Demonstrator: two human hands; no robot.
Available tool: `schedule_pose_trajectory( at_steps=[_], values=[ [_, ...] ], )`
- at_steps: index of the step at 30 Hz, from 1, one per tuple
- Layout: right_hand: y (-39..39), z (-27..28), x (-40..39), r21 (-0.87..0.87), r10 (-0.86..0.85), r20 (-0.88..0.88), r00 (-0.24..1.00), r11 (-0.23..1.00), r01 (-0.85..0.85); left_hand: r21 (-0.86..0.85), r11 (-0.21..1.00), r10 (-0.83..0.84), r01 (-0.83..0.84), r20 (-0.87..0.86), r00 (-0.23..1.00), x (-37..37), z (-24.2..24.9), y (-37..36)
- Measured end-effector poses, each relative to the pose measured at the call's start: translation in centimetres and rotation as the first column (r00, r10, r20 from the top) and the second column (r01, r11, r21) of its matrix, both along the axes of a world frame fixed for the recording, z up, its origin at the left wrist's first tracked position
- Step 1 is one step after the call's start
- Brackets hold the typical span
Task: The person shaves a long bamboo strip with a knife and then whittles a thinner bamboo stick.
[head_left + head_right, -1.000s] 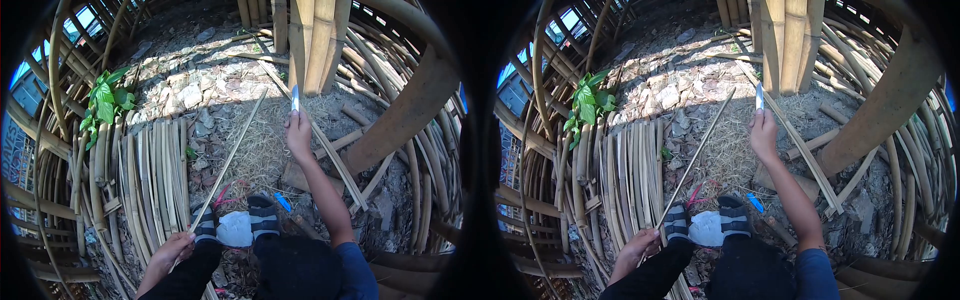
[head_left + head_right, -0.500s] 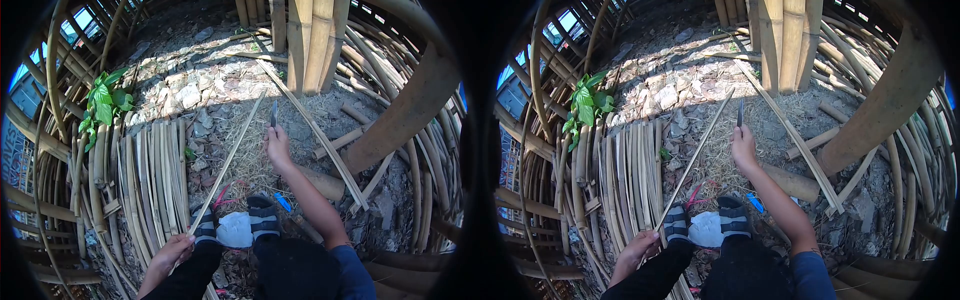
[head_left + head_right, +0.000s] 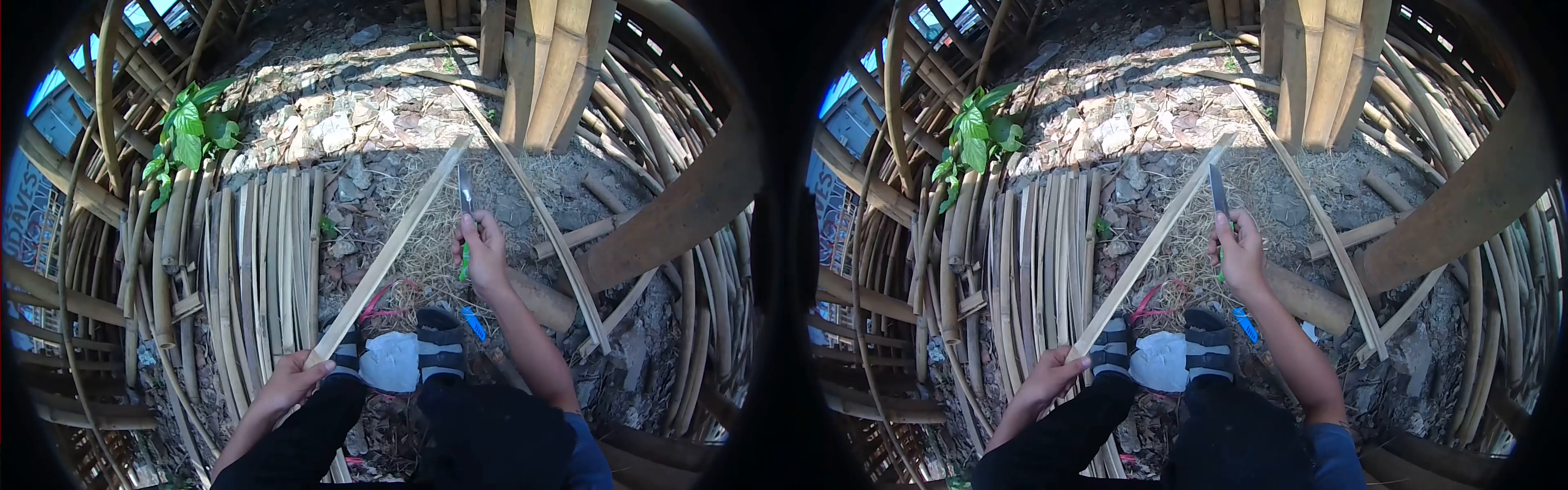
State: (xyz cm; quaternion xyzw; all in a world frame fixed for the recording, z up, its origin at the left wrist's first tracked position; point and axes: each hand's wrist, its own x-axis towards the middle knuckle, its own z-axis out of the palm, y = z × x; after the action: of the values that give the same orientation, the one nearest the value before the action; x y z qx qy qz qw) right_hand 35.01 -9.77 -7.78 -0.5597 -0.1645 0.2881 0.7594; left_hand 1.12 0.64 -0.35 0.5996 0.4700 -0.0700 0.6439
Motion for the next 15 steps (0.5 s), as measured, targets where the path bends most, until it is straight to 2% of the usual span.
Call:
schedule_pose_trajectory(
  at_steps=[1, 2, 3, 4, 6, 7, 8, 9, 10, 11, 12, 14, 15],
  values=[
    [-0.4, 1.0, -1.4, -0.002, 0.073, 0.024, 0.997, 0.997, -0.073, -0.012, 0.999, 0.034, -0.035, -0.011, 0.999, 0.2, 0.0, -0.1],
    [-0.7, 1.5, -2.7, -0.002, 0.143, 0.051, 0.988, 0.99, -0.143, 0.077, 0.997, 0.006, -0.004, -0.024, 1.0, 0.5, -0.3, 0.0],
    [-0.7, 1.3, -4.1, -0.024, 0.205, 0.156, 0.966, 0.979, -0.204, 0.167, 0.985, -0.023, 0.029, -0.039, 0.999, 0.8, -0.5, 0.2],
    [-0.6, 0.7, -5.3, -0.028, 0.231, 0.153, 0.961, 0.973, -0.229, 0.162, 0.987, 0.004, 0.003, -0.041, 0.999, 1.1, -0.6, 0.4],
    [-0.2, -0.6, -7.2, -0.283, 0.373, -0.057, 0.926, 0.884, -0.373, 0.267, 0.963, -0.031, 0.042, -0.046, 0.998, 1.9, -0.7, 0.8],
    [-0.2, 1.9, -8.0, -0.284, 0.474, -0.158, 0.866, 0.819, -0.499, 0.263, 0.964, -0.013, 0.025, -0.048, 0.999, 2.3, -0.8, 1.2],
    [0.3, 1.6, -8.7, -0.285, 0.487, -0.159, 0.858, 0.81, -0.513, 0.367, 0.928, -0.051, 0.062, -0.04, 0.998, 2.7, -0.8, 1.8],
    [0.7, 1.1, -9.4, -0.21, 0.533, -0.135, 0.836, 0.809, -0.549, 0.468, 0.878, -0.092, 0.098, -0.036, 0.995, 3.2, -0.8, 2.2],
    [1.0, 0.6, -10.2, -0.133, 0.572, -0.107, 0.813, 0.802, -0.582, 0.469, 0.879, -0.081, 0.088, -0.035, 0.996, 3.6, -0.7, 2.4],
    [1.4, 0.2, -11.1, -0.052, 0.584, -0.004, 0.812, 0.81, -0.583, 0.504, 0.861, -0.088, 0.076, 0.001, 0.996, 4.0, -0.6, 2.6],
    [1.2, 0.5, -11.7, -0.053, 0.588, -0.003, 0.809, 0.807, -0.588, 0.537, 0.841, -0.098, 0.063, 0.037, 0.995, 4.3, -0.6, 2.7],
    [0.7, 1.6, -12.6, -0.083, 0.73, -0.018, 0.683, 0.68, -0.729, 0.538, 0.84, -0.105, 0.075, 0.025, 0.994, 4.8, -0.7, 2.4],
    [0.7, 1.7, -13.0, -0.052, 0.756, -0.012, 0.655, 0.653, -0.755, 0.571, 0.82, -0.115, 0.044, 0.089, 0.989, 4.9, -1.0, 2.1]
  ],
)
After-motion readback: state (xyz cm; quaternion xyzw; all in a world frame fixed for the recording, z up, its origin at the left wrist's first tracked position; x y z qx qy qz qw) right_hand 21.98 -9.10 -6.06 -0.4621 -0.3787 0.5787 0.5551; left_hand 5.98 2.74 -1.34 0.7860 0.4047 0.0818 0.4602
